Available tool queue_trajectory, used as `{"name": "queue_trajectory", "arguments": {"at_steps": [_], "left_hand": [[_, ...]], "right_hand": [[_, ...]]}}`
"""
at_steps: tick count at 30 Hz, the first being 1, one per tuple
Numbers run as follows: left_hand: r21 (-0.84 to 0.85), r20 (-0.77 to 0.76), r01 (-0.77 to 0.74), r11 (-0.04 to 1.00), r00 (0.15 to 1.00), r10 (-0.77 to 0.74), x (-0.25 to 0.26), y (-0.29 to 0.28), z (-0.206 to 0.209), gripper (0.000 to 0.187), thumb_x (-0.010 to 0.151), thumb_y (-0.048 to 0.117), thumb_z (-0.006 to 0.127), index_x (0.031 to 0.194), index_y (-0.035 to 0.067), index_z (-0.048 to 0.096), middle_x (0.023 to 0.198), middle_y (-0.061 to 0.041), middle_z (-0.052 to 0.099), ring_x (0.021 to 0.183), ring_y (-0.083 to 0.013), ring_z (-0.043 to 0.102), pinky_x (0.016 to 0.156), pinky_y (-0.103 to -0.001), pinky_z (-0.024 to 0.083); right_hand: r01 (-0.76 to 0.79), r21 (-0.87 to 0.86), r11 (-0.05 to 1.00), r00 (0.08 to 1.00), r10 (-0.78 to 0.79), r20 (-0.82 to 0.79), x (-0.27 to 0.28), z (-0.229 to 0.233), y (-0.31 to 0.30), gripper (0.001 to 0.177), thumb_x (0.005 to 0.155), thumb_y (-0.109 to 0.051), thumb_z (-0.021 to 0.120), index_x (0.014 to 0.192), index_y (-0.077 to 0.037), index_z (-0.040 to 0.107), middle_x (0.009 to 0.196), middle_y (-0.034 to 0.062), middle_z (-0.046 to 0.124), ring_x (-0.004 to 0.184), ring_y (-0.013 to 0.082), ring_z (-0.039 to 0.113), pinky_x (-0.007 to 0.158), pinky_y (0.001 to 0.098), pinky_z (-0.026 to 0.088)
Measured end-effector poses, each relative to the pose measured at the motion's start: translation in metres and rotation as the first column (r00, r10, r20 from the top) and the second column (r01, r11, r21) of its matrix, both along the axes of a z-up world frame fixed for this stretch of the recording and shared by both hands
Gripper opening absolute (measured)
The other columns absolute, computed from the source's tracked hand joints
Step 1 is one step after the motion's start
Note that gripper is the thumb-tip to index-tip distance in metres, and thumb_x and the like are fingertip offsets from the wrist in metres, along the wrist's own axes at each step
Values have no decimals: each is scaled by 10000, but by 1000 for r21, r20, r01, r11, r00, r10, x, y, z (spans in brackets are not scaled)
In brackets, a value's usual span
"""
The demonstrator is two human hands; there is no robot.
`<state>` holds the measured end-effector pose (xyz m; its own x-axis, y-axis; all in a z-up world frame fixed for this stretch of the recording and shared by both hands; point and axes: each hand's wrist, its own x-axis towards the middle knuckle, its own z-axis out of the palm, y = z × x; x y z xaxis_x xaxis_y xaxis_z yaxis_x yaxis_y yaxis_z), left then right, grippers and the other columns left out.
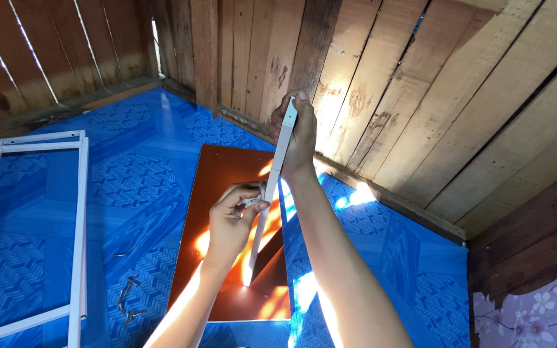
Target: The person wipes a reddish-brown wooden panel with a cloth, then aligns and attaches white metal frame pieces to the panel using screws and a screwdriver. The person sits on the floor throughout the process.
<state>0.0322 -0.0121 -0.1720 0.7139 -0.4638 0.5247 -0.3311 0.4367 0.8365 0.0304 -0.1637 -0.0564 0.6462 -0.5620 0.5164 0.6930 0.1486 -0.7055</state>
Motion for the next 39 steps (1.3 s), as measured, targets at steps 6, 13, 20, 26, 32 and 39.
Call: {"name": "queue_trajectory", "arguments": {"at_steps": [6,13,20,26,32,39], "left_hand": [[-15,343,-330,944,885,315,1,-11,34,200,794,4,849,873,-24,667,848,-94,554,740,-158,567,644,-299,455],[83,326,-198,977,932,161,7,-17,32,350,832,69,841,846,-2,499,841,-102,511,728,-199,564,573,-325,450],[171,382,-139,975,922,64,-4,-10,10,358,806,57,828,856,7,477,864,-97,510,764,-206,662,609,-345,526],[99,365,-197,975,919,149,4,-28,24,459,737,71,912,799,-11,464,802,-101,443,669,-231,497,599,-372,468],[130,331,-149,980,938,99,7,-25,-16,350,755,-13,854,771,12,505,829,-65,512,738,-157,589,638,-318,504],[336,50,6,942,998,-24,12,-20,-42,460,678,38,963,655,5,505,712,-88,582,672,-150,578,606,-344,482]], "right_hand": [[-6,-17,1000,1000,7,15,-4,0,-3,334,1028,-468,468,907,-159,495,621,-3,412,522,79,344,469,256,277],[8,14,1000,1000,-8,10,-6,2,-12,318,1024,-461,485,903,-166,489,634,-28,389,536,73,354,477,250,288],[3,34,999,1000,-2,-23,-11,4,-17,320,1000,-469,476,869,-177,478,625,-14,411,525,86,371,468,259,297],[5,27,1000,1000,-4,-25,-8,3,-19,313,1014,-450,471,878,-167,472,639,-10,408,535,86,368,474,262,291],[-14,36,999,1000,15,-23,-7,2,-22,359,1030,-476,458,871,-154,473,633,-2,404,529,92,367,479,261,306],[-31,2,1000,999,31,23,-13,0,-25,329,1019,-460,465,884,-159,466,641,5,409,532,94,367,476,261,305]]}}
